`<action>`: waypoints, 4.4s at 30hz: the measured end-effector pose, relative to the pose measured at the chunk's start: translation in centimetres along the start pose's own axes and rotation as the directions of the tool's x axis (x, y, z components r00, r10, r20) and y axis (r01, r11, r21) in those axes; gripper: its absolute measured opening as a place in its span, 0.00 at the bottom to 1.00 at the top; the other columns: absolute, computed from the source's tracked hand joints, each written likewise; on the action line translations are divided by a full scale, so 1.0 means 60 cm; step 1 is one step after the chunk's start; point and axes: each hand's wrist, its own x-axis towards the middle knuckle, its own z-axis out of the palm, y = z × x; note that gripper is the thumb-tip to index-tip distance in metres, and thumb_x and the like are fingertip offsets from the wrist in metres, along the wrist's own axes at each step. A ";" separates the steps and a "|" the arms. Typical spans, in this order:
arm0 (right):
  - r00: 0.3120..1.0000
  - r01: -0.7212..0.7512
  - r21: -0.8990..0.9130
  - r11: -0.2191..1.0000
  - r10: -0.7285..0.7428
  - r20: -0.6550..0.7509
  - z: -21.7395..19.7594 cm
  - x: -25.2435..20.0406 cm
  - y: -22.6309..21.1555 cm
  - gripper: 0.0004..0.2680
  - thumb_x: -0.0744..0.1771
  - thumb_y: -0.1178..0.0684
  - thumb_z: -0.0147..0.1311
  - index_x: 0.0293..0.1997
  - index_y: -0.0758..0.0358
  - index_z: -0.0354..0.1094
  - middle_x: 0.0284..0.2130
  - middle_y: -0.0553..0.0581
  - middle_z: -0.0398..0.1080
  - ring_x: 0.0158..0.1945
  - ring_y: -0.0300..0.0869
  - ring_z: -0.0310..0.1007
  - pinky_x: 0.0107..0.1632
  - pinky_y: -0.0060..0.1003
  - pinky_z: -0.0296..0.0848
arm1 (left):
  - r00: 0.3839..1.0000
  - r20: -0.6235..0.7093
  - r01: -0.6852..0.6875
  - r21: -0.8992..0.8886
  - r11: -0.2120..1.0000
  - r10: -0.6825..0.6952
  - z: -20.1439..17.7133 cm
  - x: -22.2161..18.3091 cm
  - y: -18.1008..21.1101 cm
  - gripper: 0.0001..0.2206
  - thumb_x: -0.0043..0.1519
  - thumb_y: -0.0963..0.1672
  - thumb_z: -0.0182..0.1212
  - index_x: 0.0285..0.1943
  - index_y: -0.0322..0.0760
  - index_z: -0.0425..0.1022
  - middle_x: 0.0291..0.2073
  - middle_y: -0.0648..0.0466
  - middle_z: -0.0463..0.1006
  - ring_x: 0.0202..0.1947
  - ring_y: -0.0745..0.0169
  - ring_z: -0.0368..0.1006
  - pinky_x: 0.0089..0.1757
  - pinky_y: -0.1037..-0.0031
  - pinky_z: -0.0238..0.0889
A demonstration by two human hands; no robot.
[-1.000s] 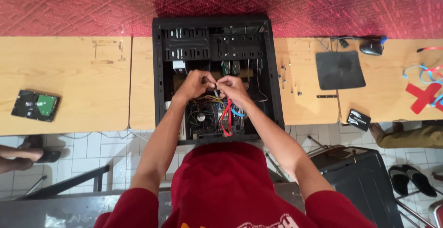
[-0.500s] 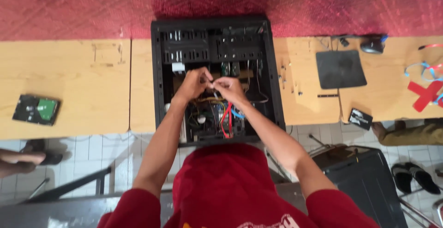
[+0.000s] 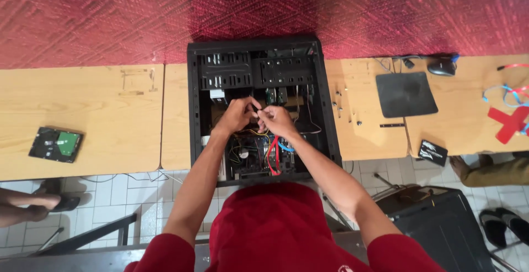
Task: Connecting internal cables and securing components with a screwdriver inside a desktop PC case during a hardware inspection.
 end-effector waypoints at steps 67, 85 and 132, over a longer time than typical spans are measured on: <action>0.969 -0.209 0.006 0.978 0.208 -0.135 0.017 0.006 -0.005 0.05 0.64 0.54 0.61 0.38 0.60 0.77 0.25 0.56 0.76 0.24 0.34 0.70 0.24 0.26 0.74 | 0.993 0.114 0.018 0.110 0.994 -0.030 0.002 0.006 -0.028 0.04 0.62 0.41 0.66 0.42 0.42 0.86 0.34 0.46 0.85 0.41 0.36 0.80 0.45 0.49 0.71; 0.972 -0.184 -0.070 0.980 0.170 -0.164 0.019 0.040 0.047 0.03 0.63 0.49 0.65 0.36 0.50 0.79 0.24 0.46 0.76 0.25 0.29 0.69 0.27 0.26 0.71 | 1.000 -0.025 0.018 -0.051 0.999 -0.019 -0.015 -0.009 0.034 0.09 0.51 0.41 0.78 0.38 0.48 0.86 0.29 0.54 0.85 0.36 0.53 0.82 0.45 0.63 0.72; 0.983 0.098 -0.163 0.982 -0.121 -0.140 0.013 0.042 0.031 0.06 0.64 0.56 0.58 0.40 0.51 0.81 0.24 0.53 0.77 0.28 0.35 0.76 0.37 0.34 0.77 | 0.975 0.048 0.160 0.522 0.838 -0.216 -0.028 0.020 -0.036 0.04 0.55 0.39 0.69 0.36 0.41 0.81 0.35 0.50 0.84 0.41 0.45 0.83 0.40 0.58 0.79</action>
